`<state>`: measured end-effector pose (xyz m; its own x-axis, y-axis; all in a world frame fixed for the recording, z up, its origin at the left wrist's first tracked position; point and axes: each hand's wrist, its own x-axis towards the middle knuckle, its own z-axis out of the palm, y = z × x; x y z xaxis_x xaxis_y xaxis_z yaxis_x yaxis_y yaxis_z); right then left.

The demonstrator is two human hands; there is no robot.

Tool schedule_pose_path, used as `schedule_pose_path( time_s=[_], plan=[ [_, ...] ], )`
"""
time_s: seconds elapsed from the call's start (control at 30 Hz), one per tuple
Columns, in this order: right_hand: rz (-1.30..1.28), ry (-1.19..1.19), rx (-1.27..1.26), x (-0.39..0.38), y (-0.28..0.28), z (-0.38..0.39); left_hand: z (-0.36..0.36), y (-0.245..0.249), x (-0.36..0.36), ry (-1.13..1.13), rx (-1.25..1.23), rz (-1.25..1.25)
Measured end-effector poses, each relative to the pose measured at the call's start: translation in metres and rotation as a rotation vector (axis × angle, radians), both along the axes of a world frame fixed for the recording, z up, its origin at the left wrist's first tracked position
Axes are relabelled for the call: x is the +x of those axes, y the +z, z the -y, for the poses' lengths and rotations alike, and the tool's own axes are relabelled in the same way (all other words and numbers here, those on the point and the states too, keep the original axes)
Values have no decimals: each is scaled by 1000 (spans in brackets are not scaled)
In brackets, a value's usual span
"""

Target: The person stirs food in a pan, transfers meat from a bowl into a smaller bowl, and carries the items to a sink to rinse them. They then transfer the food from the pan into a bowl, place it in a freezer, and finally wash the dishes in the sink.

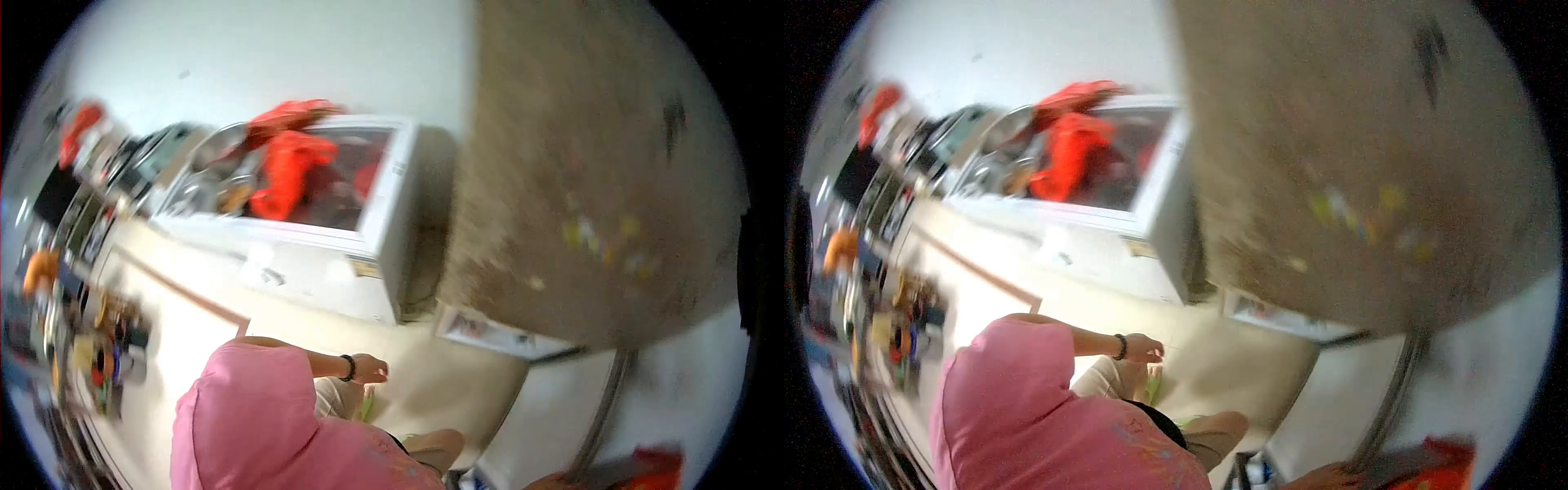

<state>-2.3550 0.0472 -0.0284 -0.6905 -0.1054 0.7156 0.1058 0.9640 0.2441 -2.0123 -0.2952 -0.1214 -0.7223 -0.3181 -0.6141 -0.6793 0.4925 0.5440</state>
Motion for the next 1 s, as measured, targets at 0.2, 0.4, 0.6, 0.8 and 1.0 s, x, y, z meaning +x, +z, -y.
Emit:
schedule_pose_path(
  time_s=[0.2, 0.4, 0.6, 0.8, 1.0],
  plan=[
    [1087, -168, -386, -44, -85, -11, -62, 127, 153, 941, 203, 56],
    [1157, 343, -464, 41, -13, 76, -189, 171, 282, 1700, 188, -176],
    [1967, 159, -1493, 76, -55, 160, -471, 95, 395, 2513, 279, -159],
    [2039, 387, -1143, 104, -60, 245, -605, 92, 393, 2872, 578, 158],
    [2277, 641, -533, 237, -56, 281, -620, 66, 421, 2803, 544, 60]
  ],
)
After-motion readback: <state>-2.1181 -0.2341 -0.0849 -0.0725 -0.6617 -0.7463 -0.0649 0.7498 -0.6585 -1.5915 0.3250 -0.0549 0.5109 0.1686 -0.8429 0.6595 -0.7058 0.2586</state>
